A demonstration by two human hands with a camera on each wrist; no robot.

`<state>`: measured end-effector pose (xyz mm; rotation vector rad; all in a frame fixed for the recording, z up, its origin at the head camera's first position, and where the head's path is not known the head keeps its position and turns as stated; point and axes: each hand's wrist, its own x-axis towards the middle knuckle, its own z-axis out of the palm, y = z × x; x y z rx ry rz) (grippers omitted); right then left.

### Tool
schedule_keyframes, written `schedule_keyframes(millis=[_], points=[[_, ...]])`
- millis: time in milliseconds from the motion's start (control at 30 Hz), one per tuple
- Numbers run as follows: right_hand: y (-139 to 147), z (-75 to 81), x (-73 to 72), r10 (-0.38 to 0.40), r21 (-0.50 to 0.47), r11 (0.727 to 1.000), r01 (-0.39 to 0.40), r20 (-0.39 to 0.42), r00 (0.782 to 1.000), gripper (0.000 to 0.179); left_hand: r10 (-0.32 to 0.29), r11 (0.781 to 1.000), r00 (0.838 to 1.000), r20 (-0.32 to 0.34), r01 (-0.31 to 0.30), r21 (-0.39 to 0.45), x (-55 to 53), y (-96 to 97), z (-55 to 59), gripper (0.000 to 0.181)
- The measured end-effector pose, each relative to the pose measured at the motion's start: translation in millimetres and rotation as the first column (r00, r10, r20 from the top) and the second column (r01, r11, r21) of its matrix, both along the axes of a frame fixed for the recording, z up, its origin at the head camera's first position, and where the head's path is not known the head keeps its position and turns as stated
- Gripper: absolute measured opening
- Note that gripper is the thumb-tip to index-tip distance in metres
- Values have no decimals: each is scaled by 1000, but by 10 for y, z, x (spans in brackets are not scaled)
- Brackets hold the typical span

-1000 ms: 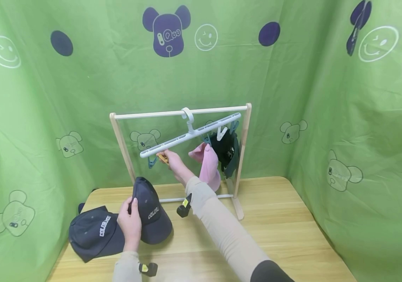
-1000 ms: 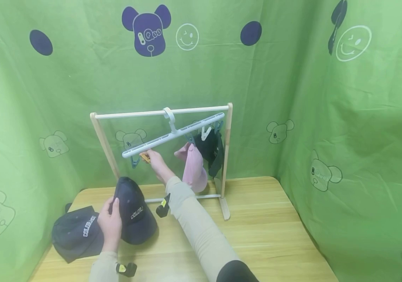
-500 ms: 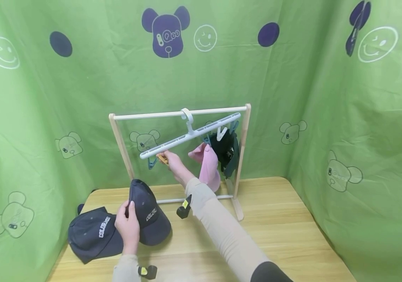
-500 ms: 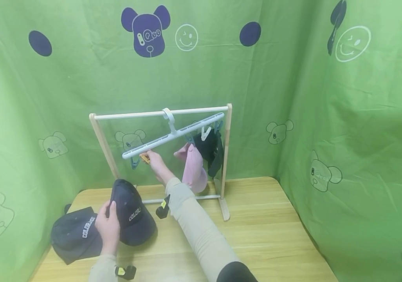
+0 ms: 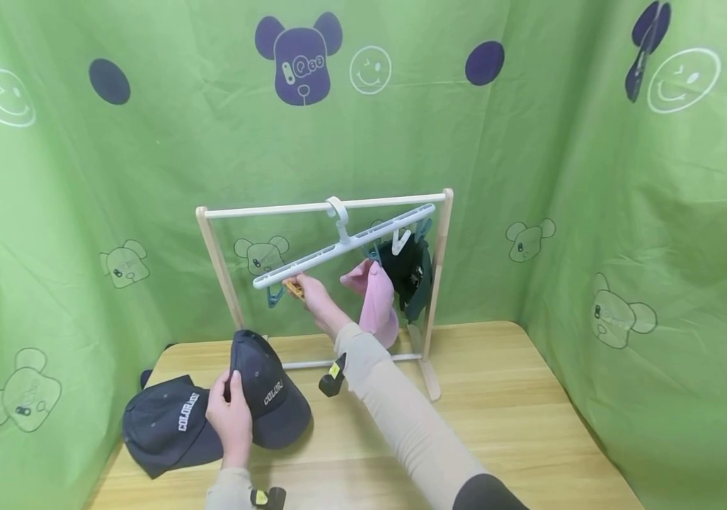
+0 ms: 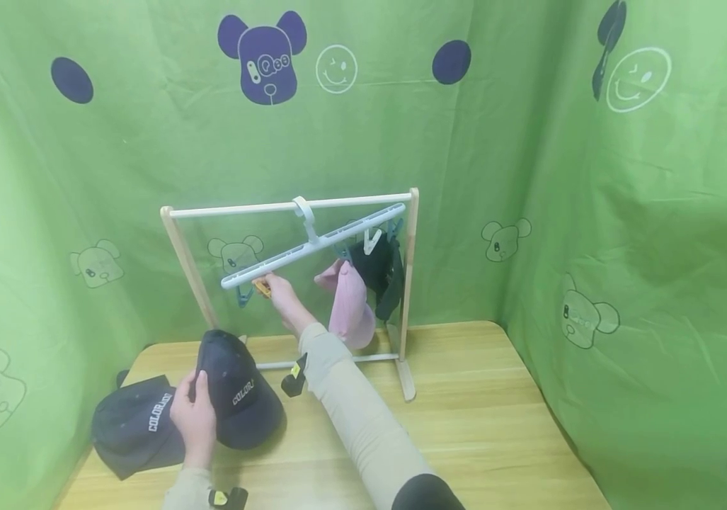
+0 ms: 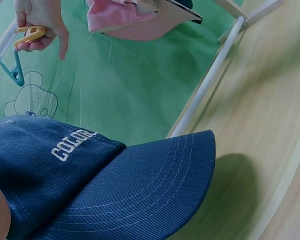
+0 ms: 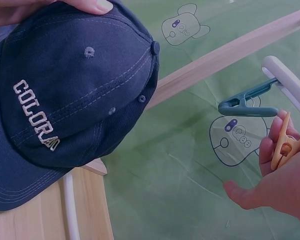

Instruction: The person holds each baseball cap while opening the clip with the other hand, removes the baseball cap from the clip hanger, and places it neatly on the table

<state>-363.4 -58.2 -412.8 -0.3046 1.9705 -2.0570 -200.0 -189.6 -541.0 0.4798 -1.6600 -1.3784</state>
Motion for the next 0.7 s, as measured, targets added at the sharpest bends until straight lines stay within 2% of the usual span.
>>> schedule_keyframes(millis=[700], points=[[-13,-7,4,-28,-2,1000,28,7,1000,39,98,994,994,-40,-96,47,138,-31,-30,23]])
